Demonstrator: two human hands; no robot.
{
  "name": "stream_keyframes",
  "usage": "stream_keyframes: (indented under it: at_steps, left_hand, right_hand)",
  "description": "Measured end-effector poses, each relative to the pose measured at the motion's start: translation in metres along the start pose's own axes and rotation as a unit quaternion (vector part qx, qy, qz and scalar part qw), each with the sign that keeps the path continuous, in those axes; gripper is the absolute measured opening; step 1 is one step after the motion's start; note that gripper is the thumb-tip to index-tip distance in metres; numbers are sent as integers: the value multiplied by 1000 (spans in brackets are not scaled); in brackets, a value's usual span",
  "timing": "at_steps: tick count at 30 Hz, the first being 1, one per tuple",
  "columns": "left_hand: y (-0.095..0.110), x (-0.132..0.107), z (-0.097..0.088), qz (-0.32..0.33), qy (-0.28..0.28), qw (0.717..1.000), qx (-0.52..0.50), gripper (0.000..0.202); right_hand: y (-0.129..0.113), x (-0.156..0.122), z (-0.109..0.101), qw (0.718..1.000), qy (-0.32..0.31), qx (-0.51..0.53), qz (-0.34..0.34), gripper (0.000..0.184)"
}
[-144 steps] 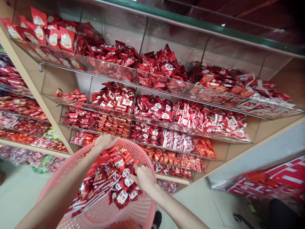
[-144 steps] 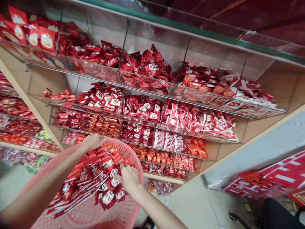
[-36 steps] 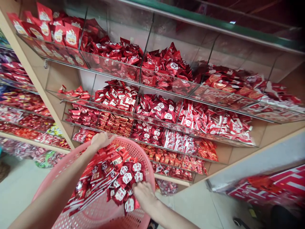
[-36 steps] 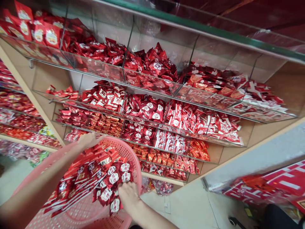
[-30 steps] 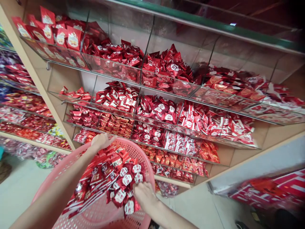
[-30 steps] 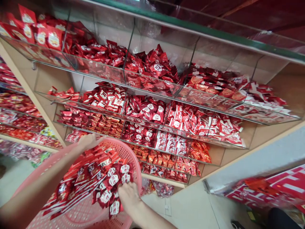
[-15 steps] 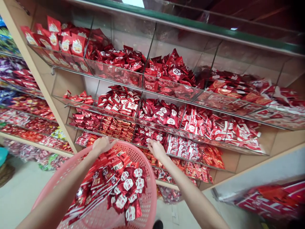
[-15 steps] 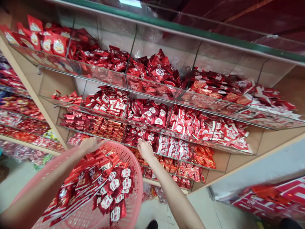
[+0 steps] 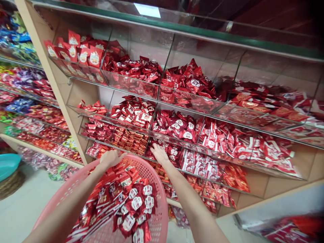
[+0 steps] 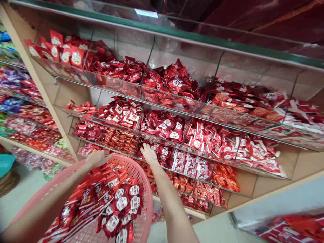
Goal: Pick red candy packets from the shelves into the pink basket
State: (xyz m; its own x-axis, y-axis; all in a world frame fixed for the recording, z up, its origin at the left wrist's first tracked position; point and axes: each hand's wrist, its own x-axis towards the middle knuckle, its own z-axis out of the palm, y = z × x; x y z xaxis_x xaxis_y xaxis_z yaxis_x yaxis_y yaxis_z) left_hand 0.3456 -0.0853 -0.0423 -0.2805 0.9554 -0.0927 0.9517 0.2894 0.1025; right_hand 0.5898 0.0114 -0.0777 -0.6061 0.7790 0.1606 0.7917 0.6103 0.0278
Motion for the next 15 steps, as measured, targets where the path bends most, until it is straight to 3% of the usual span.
stream_keyframes:
  at_steps: [10, 15]
  left_hand:
    - [1, 4, 0, -4, -13, 1000, -10, 66]
    - [6, 8, 2, 13, -13, 1000, -1, 68]
  right_hand:
    - [7, -6, -5, 999, 22, 36, -7, 31]
    - [11, -20, -12, 987, 88, 134, 33, 26]
